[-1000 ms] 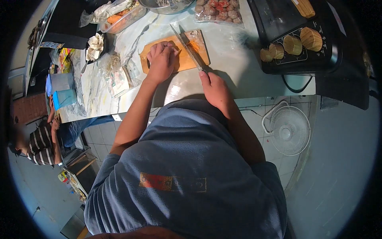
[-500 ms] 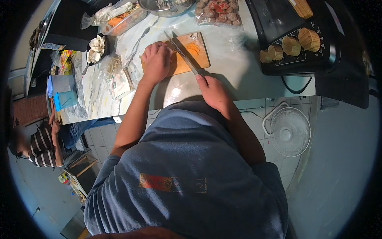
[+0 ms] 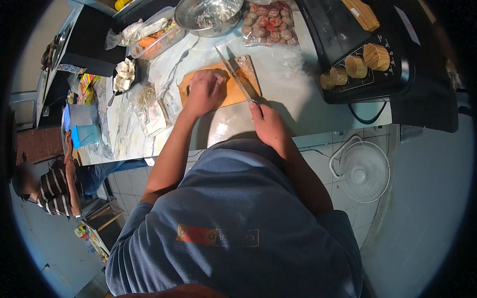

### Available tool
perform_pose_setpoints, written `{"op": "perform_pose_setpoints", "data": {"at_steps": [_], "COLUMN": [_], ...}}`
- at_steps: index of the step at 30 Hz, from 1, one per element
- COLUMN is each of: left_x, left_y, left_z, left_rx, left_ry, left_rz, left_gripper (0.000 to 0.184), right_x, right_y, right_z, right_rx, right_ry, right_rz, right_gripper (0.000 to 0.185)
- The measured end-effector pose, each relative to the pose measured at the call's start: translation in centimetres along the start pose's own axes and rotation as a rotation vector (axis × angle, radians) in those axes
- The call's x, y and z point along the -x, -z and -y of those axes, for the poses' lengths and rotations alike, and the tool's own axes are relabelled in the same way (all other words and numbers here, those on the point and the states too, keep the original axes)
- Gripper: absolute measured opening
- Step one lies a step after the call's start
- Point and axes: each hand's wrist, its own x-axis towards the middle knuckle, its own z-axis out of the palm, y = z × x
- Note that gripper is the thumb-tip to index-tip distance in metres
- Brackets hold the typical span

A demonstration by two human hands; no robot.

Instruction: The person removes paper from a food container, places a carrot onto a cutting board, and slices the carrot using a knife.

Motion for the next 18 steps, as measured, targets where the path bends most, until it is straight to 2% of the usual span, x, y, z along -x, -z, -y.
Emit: {"op": "perform_pose_setpoints", "data": {"at_steps": [5,14,18], "left_x": [-1.5,-1.8,-1.6], "left_y": [-1.9,-3.1,-3.3], "left_z": [-1.5,-2.5,-2.1], "left_rx": [-0.049,-0.252,-0.197], "left_ry": [-0.072,-0.143,-0.118], "left_rz": [0.025,0.076,0.045], "left_gripper": [0.009,0.017,0.015], "right_x": [0.7,1.2,1.0], "right_y": [1.4,1.6,1.3], "right_z": [0.2,-0.4,-0.5], "right_rx": [-0.011,-0.039,-0.014], "right_ry": [-0.017,-0.009,-0.022], "right_rz": [-0.115,-0.121,-0.126], "right_gripper": [0.045,0.046,0.046]}}
